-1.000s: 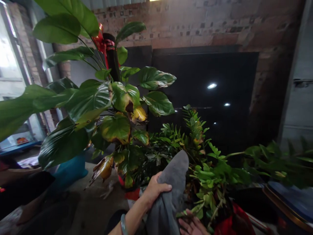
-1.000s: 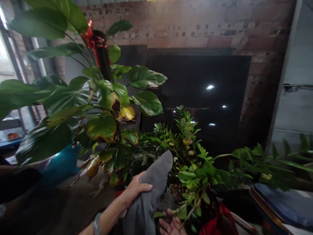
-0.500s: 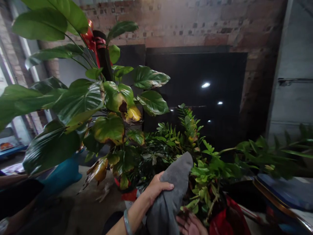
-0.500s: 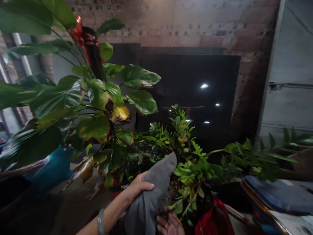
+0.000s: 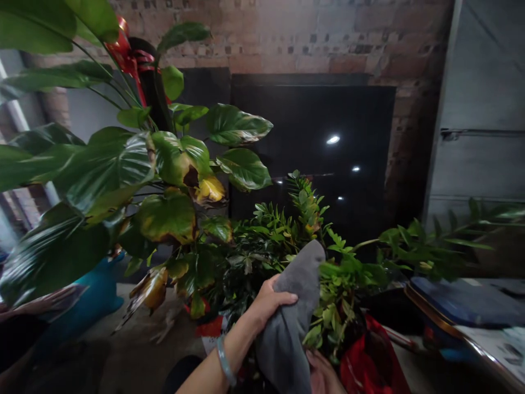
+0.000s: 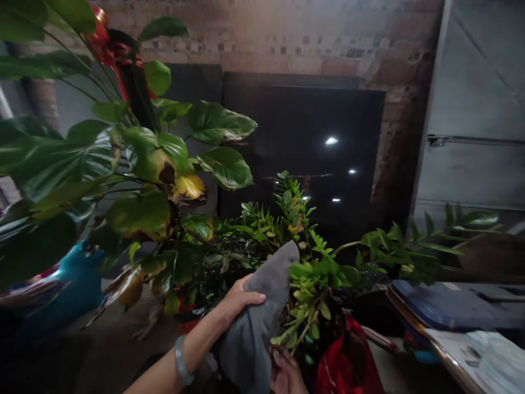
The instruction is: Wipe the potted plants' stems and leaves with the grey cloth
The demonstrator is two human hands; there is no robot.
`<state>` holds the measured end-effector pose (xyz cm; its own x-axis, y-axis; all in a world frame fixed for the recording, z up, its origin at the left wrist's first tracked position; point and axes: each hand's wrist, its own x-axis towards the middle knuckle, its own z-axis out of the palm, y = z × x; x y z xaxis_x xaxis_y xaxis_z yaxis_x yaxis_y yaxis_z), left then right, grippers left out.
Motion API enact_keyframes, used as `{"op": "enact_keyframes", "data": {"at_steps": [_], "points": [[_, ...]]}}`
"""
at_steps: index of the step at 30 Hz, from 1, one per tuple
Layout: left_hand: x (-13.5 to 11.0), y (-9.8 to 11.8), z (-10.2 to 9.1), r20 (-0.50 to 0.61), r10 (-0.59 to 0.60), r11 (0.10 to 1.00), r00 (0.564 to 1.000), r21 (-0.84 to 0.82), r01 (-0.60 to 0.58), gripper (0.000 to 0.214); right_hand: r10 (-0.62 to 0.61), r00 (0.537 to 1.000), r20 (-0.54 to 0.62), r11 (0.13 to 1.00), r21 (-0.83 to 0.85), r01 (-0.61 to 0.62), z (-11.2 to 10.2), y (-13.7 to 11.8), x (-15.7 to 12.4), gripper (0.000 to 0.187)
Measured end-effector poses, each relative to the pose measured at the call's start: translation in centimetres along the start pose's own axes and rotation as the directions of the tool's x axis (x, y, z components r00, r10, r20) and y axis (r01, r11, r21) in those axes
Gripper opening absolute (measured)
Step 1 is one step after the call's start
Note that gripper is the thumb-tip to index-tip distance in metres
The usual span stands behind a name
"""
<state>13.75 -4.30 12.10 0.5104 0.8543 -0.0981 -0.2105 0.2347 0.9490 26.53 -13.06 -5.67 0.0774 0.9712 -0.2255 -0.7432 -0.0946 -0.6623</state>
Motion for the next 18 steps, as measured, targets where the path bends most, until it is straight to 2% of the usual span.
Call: {"op": "enact_keyframes", "data": {"at_steps": [3,5,7,10,14,16,18], "points": [[0.2,-4.1,-1.4,-0.144,-0.127,0.978,0.981,0.149,0.149,0.03,0.021,1.0,-0.016,1.0,0.011,-0.021,0.9,-0.4,-0.9,0.032],[-0.4,-6.5,-2.7,-0.139,-0.2,0.958,0.97,0.18,0.223,0.031,0.018,1.0,-0.02,1.0,0.012,-0.018,1.5,-0.7,-1.3,0.034],[-1.2,-7.2,-3.9,-0.088,-0.223,0.954,0.971,0.184,0.236,0.034,0.029,0.999,-0.014,1.0,0.011,-0.029,1.7,-0.9,-1.5,0.035],[-2.0,-4.8,-4.2,-0.043,-0.167,0.971,0.985,0.169,0.172,0.036,0.072,0.997,0.005,0.997,0.018,-0.072,1.6,-1.1,-1.4,0.035],[-1.8,0.0,-3.3,-0.088,0.003,0.994,0.996,0.112,0.007,0.041,0.082,0.997,0.001,0.996,0.021,-0.082,1.4,-1.3,-1.2,0.031],[-1.7,0.5,-3.3,-0.133,0.017,0.992,0.991,0.127,0.0,0.042,0.086,0.996,-0.006,0.996,0.021,-0.086,1.4,-1.3,-1.2,0.031],[-2.2,-0.7,-3.7,-0.178,-0.042,0.98,0.983,0.186,0.075,0.04,0.085,0.996,-0.007,0.996,0.021,-0.085,1.3,-1.3,-1.2,0.032]]}}
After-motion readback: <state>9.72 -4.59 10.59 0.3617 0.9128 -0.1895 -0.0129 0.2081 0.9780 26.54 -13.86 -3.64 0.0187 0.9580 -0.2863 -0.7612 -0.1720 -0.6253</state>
